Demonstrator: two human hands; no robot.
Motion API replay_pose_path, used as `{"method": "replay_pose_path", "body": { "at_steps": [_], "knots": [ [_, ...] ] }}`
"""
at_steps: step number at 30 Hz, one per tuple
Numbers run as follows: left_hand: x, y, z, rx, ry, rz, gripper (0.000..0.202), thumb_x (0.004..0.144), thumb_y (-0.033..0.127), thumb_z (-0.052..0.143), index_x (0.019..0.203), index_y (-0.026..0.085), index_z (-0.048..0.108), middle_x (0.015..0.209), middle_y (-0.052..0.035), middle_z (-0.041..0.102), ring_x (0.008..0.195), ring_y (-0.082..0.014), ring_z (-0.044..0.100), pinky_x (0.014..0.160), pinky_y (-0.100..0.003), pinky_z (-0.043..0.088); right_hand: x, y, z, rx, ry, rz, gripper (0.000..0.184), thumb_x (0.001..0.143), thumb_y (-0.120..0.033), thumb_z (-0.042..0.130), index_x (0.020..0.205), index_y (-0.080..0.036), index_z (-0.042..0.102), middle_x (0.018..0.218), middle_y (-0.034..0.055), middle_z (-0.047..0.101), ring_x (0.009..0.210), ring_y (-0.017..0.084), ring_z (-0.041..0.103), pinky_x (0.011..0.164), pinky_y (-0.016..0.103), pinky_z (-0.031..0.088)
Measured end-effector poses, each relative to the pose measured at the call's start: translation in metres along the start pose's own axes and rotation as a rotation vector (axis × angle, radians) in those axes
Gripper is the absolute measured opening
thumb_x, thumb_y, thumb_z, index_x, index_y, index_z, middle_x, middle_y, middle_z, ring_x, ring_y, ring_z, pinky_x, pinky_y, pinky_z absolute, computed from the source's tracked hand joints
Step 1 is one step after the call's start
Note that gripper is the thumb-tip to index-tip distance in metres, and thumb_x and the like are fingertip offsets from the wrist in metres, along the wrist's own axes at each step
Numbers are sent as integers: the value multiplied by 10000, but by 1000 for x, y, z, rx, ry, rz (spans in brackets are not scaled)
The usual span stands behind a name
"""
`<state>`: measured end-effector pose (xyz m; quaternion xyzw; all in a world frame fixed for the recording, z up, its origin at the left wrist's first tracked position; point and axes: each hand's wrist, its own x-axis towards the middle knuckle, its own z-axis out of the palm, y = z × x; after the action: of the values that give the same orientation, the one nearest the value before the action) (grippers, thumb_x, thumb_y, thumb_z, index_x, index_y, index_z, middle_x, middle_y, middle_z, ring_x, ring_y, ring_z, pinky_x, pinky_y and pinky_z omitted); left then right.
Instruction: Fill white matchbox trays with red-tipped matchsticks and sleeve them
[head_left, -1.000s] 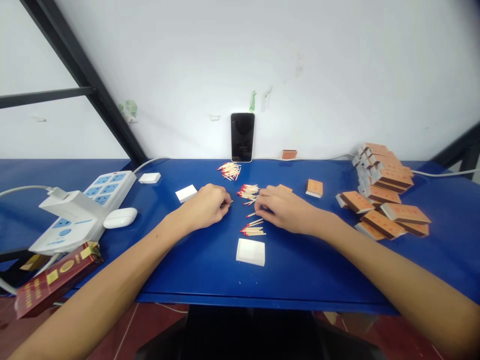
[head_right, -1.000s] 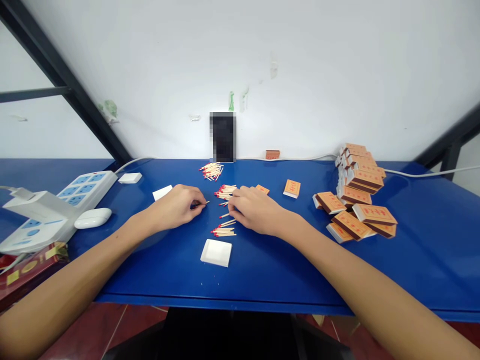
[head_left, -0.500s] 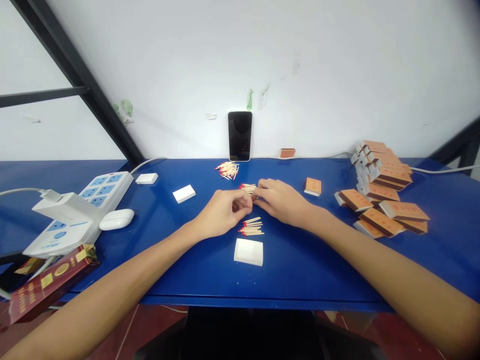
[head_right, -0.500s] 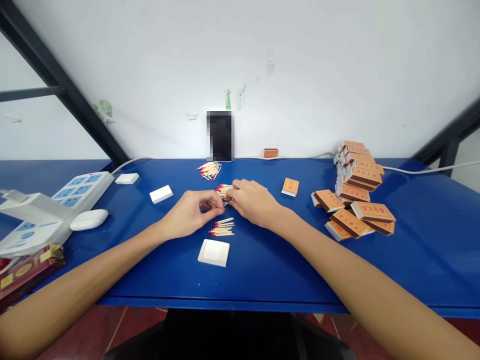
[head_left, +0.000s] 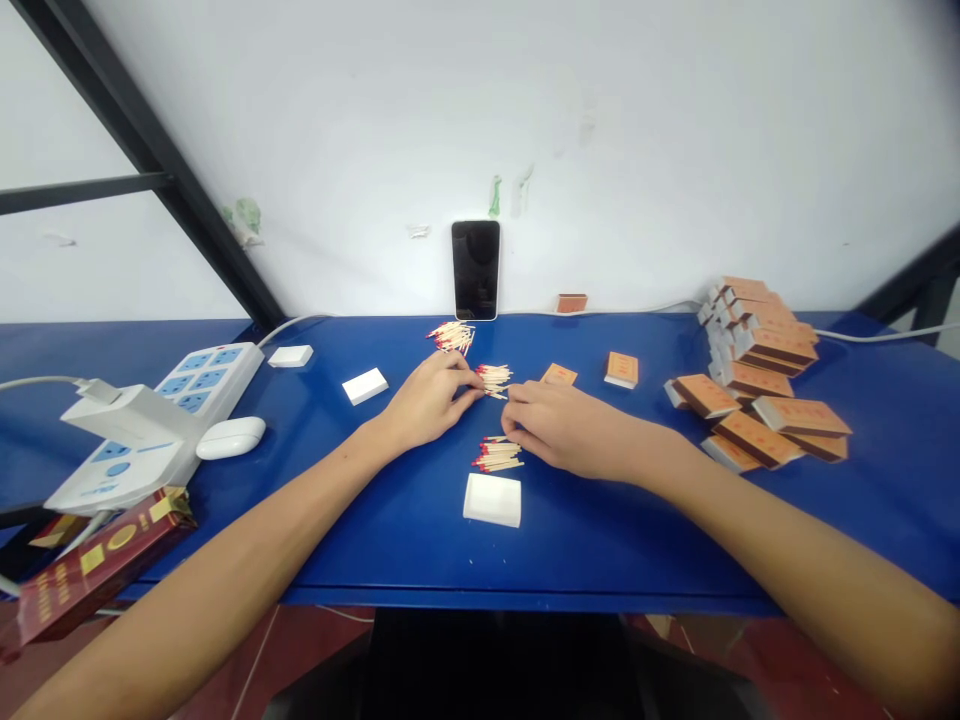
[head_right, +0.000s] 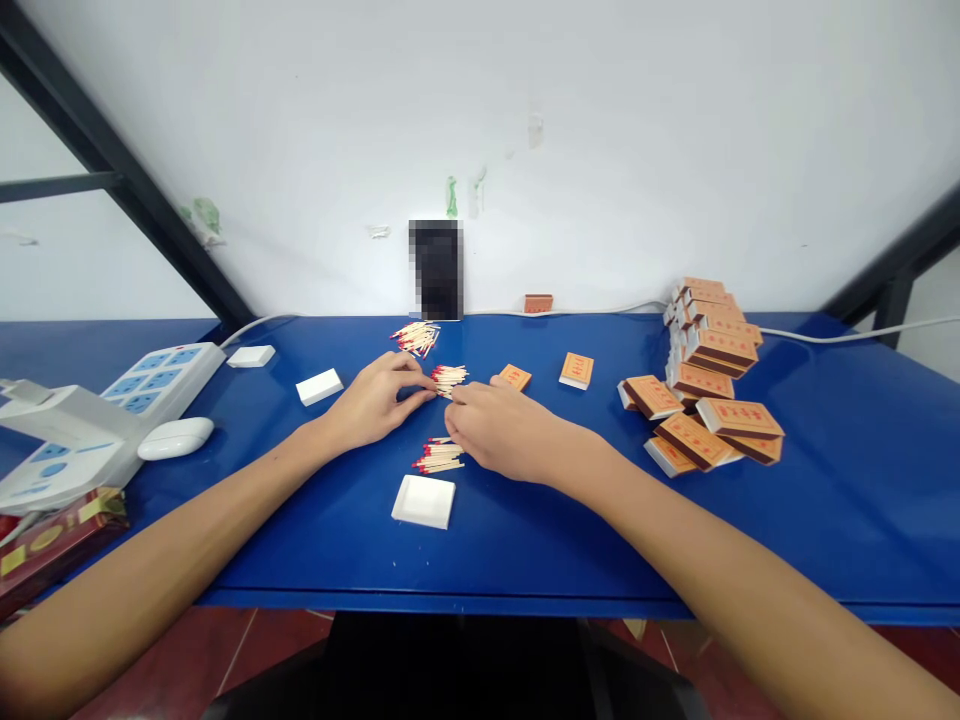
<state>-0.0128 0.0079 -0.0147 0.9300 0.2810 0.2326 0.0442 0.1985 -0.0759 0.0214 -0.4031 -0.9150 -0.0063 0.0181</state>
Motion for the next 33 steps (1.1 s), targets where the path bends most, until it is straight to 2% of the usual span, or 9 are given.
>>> {"method": "replay_pose_path", "body": {
  "at_steps": [4,6,8,14,20,24,29,31,33],
  "knots": [
    [-1,-3,2,20,-29,9,224,961,215,502,1003,167,717,948,-72,629,924,-216,584,846,-360,472,5,9,4,174,182,166,175,975,-224,463,981,-169,629,948,58,637,818,172,566,743,297,372],
    [0,-4,3,13,-37,14,238,966,196,482,1013,167,713,943,-75,629,923,-215,585,846,-361,472,12,14,10,163,269,285,171,965,-240,482,1021,-176,631,949,56,627,816,178,566,718,295,374],
    [1,-4,3,14,-40,22,241,967,197,480,1025,172,712,943,-78,628,920,-217,586,841,-365,473,18,18,16,109,273,331,171,960,-240,491,1002,-185,647,944,57,614,801,180,567,687,292,367],
    [1,-3,4,15,-58,29,250,970,201,472,1053,176,706,952,-79,623,928,-216,587,845,-355,473,30,22,25,35,182,341,202,965,-201,458,966,-194,659,927,57,599,807,185,585,668,293,360],
    [4,-3,4,-56,-59,-47,200,949,205,496,939,172,693,910,-66,609,925,-216,585,852,-355,474,30,25,28,67,204,344,231,1005,-234,389,969,-158,604,976,87,623,883,199,585,745,306,371],
    [4,11,-5,-99,-104,-120,162,894,206,561,847,175,713,837,-48,587,834,-197,584,795,-335,470,29,26,28,53,233,349,242,1016,-242,368,961,-163,590,985,77,637,916,209,583,746,327,322],
    [-7,35,-13,-238,-174,-146,120,796,170,632,773,189,748,771,-19,622,677,-137,563,675,-278,444,34,21,32,-97,245,247,284,1019,-262,366,927,-161,615,924,69,650,839,214,546,754,360,260],
    [-10,38,-13,-265,-140,-152,118,788,176,638,773,197,754,760,-10,626,662,-126,557,662,-270,436,37,19,33,-144,264,245,295,1016,-260,367,921,-156,626,925,81,653,838,221,534,752,365,250],
    [-11,34,-13,-263,-52,-186,115,803,203,639,792,199,753,740,-6,610,663,-126,551,660,-269,435,40,19,33,-150,259,259,292,1009,-250,376,917,-155,636,936,89,657,852,227,533,751,364,250]
  ]
}}
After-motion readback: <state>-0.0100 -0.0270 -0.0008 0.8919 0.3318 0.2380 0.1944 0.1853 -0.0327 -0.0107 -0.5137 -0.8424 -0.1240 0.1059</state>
